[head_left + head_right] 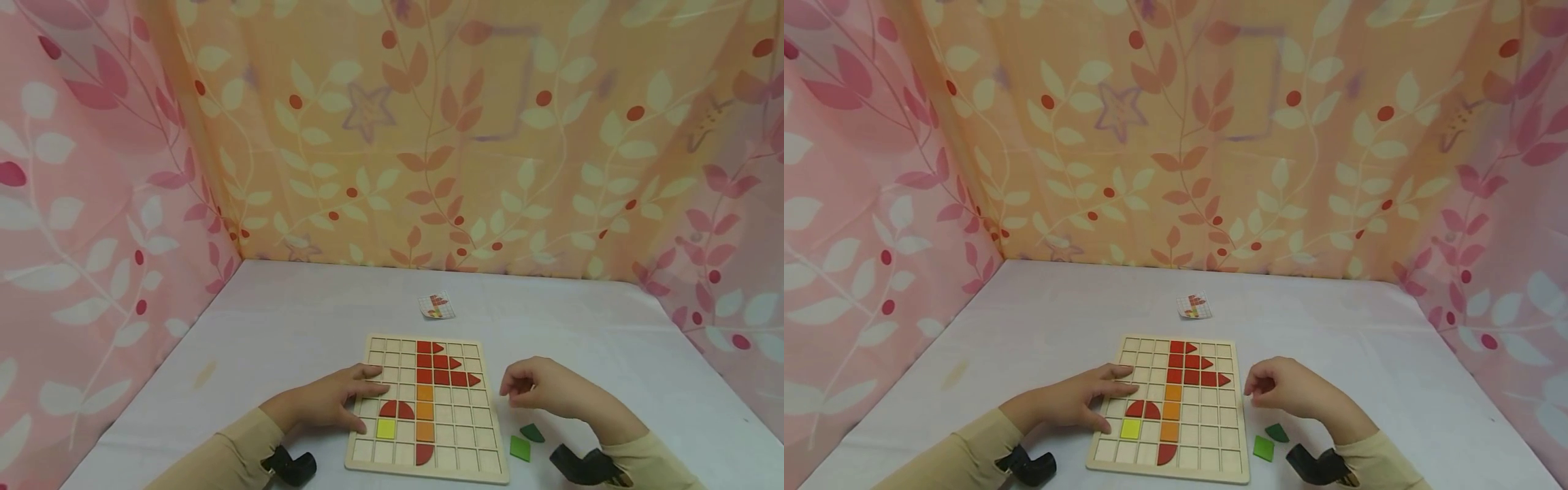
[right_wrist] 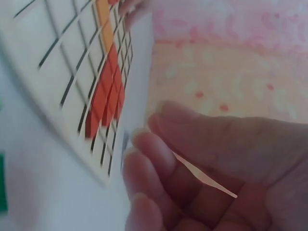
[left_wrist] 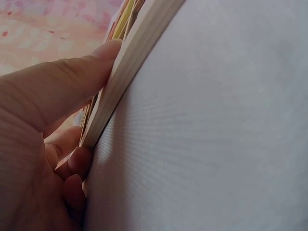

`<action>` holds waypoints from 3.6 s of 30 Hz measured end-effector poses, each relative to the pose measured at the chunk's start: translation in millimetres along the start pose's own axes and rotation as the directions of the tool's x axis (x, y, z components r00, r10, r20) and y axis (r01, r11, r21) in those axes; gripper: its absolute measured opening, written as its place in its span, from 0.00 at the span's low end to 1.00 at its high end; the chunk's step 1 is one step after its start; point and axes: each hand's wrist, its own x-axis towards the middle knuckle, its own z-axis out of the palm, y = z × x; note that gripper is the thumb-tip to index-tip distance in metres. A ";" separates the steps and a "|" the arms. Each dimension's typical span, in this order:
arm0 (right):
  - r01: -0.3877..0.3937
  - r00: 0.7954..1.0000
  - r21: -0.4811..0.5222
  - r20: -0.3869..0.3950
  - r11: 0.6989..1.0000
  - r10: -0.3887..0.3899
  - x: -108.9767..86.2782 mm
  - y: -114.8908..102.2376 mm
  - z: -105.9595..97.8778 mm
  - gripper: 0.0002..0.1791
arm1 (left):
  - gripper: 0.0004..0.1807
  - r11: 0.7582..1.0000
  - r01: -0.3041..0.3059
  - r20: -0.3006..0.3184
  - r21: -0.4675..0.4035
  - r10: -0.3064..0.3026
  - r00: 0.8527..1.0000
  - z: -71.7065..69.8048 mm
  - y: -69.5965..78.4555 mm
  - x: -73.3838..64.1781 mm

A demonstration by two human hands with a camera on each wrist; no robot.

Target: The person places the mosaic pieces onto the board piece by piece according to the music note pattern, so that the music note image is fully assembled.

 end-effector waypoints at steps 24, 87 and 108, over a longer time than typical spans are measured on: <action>-0.164 0.982 0.084 0.107 0.983 0.154 -89.8 91.3 -1.4 0.15 | 0.37 1.000 -0.005 -0.006 0.004 0.005 1.000 0.7 0.3 0.0; 0.205 0.978 -0.013 -0.040 0.979 -0.205 55.2 -65.3 79.7 0.07 | 0.37 1.000 0.005 -0.009 0.023 -0.005 1.000 -0.6 3.9 -1.3; 0.114 0.993 -0.043 -0.028 0.992 -0.116 69.6 -72.9 102.7 0.12 | 0.37 1.000 -0.011 -0.008 0.018 0.011 1.000 -1.5 3.6 -2.3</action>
